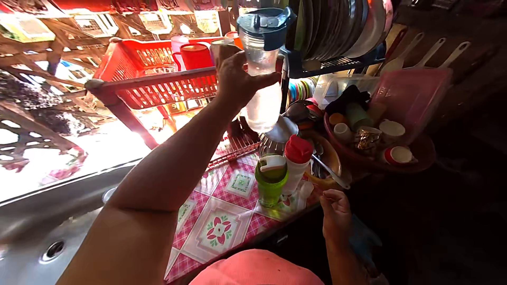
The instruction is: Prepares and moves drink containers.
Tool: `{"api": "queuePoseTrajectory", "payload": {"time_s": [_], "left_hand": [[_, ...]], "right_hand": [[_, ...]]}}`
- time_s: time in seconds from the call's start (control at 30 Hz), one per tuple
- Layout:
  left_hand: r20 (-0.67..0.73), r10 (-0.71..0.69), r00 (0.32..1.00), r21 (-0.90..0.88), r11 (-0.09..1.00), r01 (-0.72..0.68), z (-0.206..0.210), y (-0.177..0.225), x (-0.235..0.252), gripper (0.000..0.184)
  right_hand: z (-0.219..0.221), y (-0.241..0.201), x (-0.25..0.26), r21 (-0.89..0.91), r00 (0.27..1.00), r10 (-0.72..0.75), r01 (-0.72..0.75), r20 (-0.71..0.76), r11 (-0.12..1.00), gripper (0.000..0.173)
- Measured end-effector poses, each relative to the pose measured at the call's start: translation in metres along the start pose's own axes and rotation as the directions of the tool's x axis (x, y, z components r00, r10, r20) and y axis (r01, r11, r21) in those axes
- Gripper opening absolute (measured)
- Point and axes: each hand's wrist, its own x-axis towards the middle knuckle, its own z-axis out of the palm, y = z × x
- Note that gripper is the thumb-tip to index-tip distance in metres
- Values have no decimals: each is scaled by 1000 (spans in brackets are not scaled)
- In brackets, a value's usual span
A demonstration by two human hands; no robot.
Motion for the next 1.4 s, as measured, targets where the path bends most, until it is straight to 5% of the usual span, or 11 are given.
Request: {"api": "queuePoseTrajectory", "payload": {"time_s": [0.47, 0.57, 0.63, 0.7, 0.9, 1.0, 1.13, 1.2, 1.27, 1.33, 1.4], "left_hand": [[133, -233, 963, -196, 946, 256, 85, -11, 9, 62], [131, -241, 962, -236, 934, 266, 94, -7, 9, 63], [94, -241, 966, -227, 940, 257, 99, -6, 9, 61], [94, -239, 966, -178, 951, 252, 101, -6, 9, 63], [214, -242, 946, 55, 970, 236, 83, -1, 12, 78], [239, -160, 958, -73, 981, 182, 63, -7, -17, 94], [82, -221, 972, -417, 878, 235, 53, -51, -100, 53], [195, -416, 888, -419, 783, 459, 59, -85, -146, 51], [394, -568, 722, -368, 623, 691, 71, -113, -179, 54], [555, -593, 583, -326, 490, 809, 82, -124, -196, 53], [649, -524, 551, -334, 455, 826, 87, -119, -204, 54]], "right_hand": [[-11, -7, 28, 3, 999, 29, -29, -25, 1000, 14], [5, -11, 49, -150, 950, 246, -219, 192, 964, 58], [20, -8, 60, -310, 888, 316, -213, 334, 926, 101], [36, -3, 64, -371, 868, 318, -171, 381, 913, 118], [64, 8, 72, -514, 887, 336, -137, 317, 847, 115], [63, 7, 73, -545, 898, 320, -113, 301, 831, 105], [56, 5, 68, -517, 936, 237, -73, 260, 853, 93], [49, 4, 58, -459, 949, 206, -78, 237, 885, 94], [38, 3, 45, -389, 961, 181, -87, 210, 917, 98], [26, -4, 32, -308, 968, 192, -135, 161, 942, 101], [13, -13, 18, -224, 974, 191, -161, 124, 961, 101]]}}
